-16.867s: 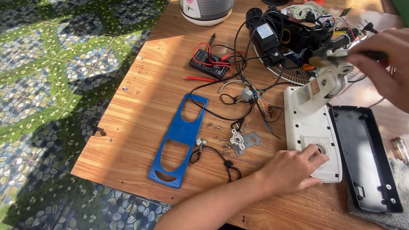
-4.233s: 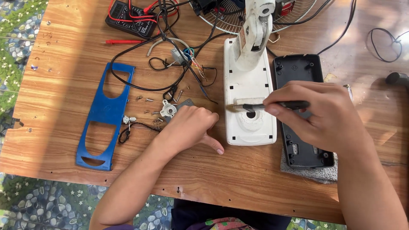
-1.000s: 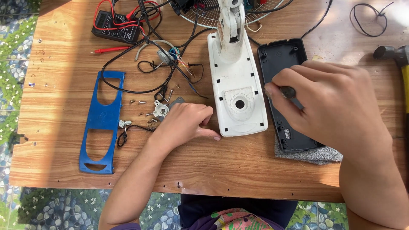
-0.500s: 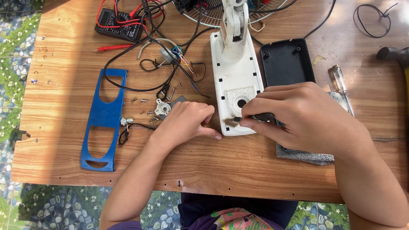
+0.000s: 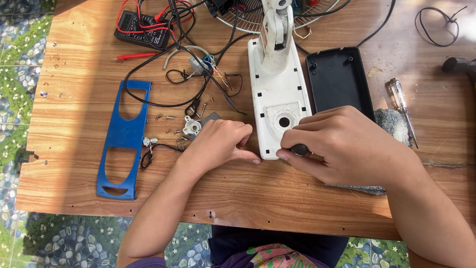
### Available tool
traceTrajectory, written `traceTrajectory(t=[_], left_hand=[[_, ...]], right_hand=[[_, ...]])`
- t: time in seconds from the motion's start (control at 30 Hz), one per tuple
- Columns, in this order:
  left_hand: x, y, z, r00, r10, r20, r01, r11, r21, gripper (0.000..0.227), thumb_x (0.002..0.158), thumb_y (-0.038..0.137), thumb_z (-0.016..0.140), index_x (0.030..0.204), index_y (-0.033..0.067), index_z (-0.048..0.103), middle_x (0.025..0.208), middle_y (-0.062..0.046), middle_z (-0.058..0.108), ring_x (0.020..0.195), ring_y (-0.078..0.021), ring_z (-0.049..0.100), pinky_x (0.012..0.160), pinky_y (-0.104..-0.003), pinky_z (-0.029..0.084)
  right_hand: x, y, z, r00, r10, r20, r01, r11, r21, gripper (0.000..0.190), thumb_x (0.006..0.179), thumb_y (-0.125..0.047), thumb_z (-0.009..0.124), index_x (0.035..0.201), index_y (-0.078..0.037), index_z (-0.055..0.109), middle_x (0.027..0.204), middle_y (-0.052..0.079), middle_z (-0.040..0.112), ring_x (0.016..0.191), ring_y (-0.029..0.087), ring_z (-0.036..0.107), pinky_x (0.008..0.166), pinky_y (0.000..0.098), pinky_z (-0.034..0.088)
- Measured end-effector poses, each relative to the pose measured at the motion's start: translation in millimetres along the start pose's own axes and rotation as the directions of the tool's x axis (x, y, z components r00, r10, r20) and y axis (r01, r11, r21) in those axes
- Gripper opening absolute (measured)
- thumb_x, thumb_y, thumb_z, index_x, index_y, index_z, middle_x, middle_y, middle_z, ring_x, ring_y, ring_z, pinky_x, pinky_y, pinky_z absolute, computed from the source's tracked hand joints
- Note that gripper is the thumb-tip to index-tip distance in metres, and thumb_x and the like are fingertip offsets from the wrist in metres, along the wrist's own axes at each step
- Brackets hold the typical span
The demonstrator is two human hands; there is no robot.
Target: Using a small brush to clean dust and debris from the internal plastic housing of an appliance.
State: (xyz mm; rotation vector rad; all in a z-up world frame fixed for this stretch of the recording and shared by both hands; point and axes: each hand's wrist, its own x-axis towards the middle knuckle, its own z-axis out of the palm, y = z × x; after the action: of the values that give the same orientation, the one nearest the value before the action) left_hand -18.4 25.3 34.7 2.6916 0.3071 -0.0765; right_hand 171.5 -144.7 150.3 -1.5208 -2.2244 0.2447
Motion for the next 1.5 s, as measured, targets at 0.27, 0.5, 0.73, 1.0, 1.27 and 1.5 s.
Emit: traceTrajectory(t=[0.27,0.5,0.73,1.0,1.27,1.5], left_hand=[[-0.4,-1.5,1.1,0.999,0.038,-0.032,-0.038,0.999,-0.001,0.059,0.075,0.062,0.087,0.077,0.0124,0.055,0.071,-0.002,0.066,0.065,-0.0311,0.065,0.052,-0.047,0.042],[-0.4,0.0,-0.7,1.0,0.014,-0.018,-0.014,1.0,-0.016,0.06,0.074,0.063,0.087,0.076,0.0135,0.054,0.069,-0.003,0.066,0.065,-0.0317,0.065,0.052,-0.047,0.041],[0.0,0.4,-0.8,1.0,0.007,-0.009,-0.007,1.0,-0.012,0.059,0.075,0.063,0.087,0.076,0.0139,0.054,0.07,-0.002,0.066,0.066,-0.0303,0.065,0.052,-0.047,0.041],[-1.1,1.8,1.4,1.0,-0.018,0.004,0.018,1.0,-0.026,0.059,0.074,0.063,0.087,0.075,0.0146,0.053,0.07,-0.002,0.066,0.066,-0.0301,0.064,0.053,-0.046,0.041],[0.3,0.0,0.7,1.0,-0.007,-0.01,0.007,1.0,-0.021,0.06,0.073,0.062,0.088,0.075,0.0149,0.051,0.07,-0.002,0.065,0.065,-0.0299,0.063,0.052,-0.046,0.04],[-0.4,1.7,0.1,1.0,-0.002,-0.005,0.002,1.0,-0.021,0.059,0.074,0.062,0.088,0.074,0.0149,0.052,0.069,-0.002,0.064,0.064,-0.0291,0.062,0.052,-0.045,0.04]], right_hand=[[0.7,-1.6,-1.1,0.999,-0.015,-0.045,0.015,1.0,0.008,0.013,0.099,-0.02,0.069,0.091,-0.011,0.064,0.062,0.003,0.056,0.049,0.022,0.053,0.045,0.0372,0.036],[-3.1,0.0,-3.4,0.999,0.038,0.038,-0.038,0.999,-0.025,0.014,0.099,-0.027,0.068,0.094,-0.015,0.065,0.061,0.002,0.057,0.049,0.027,0.054,0.047,0.0394,0.039],[-7.6,6.5,-15.6,0.999,0.009,0.045,-0.011,0.999,0.039,0.01,0.097,-0.024,0.067,0.097,-0.015,0.069,0.078,-0.001,0.07,0.057,0.024,0.061,0.048,0.0359,0.044],[-21.5,12.1,-22.6,0.992,0.123,0.027,-0.114,0.971,-0.212,0.016,0.098,-0.026,0.066,0.085,-0.017,0.068,0.061,-0.002,0.062,0.046,0.02,0.055,0.04,0.0368,0.035],[-18.7,17.4,-23.9,0.977,0.208,0.053,-0.204,0.976,-0.073,0.012,0.094,-0.03,0.067,0.089,-0.02,0.072,0.069,-0.007,0.072,0.036,0.017,0.057,0.038,0.0344,0.039],[-15.5,20.4,-20.9,0.957,0.236,-0.17,-0.257,0.959,-0.116,0.013,0.098,-0.021,0.071,0.088,-0.013,0.072,0.061,-0.003,0.065,0.043,0.015,0.053,0.046,0.0305,0.039]])
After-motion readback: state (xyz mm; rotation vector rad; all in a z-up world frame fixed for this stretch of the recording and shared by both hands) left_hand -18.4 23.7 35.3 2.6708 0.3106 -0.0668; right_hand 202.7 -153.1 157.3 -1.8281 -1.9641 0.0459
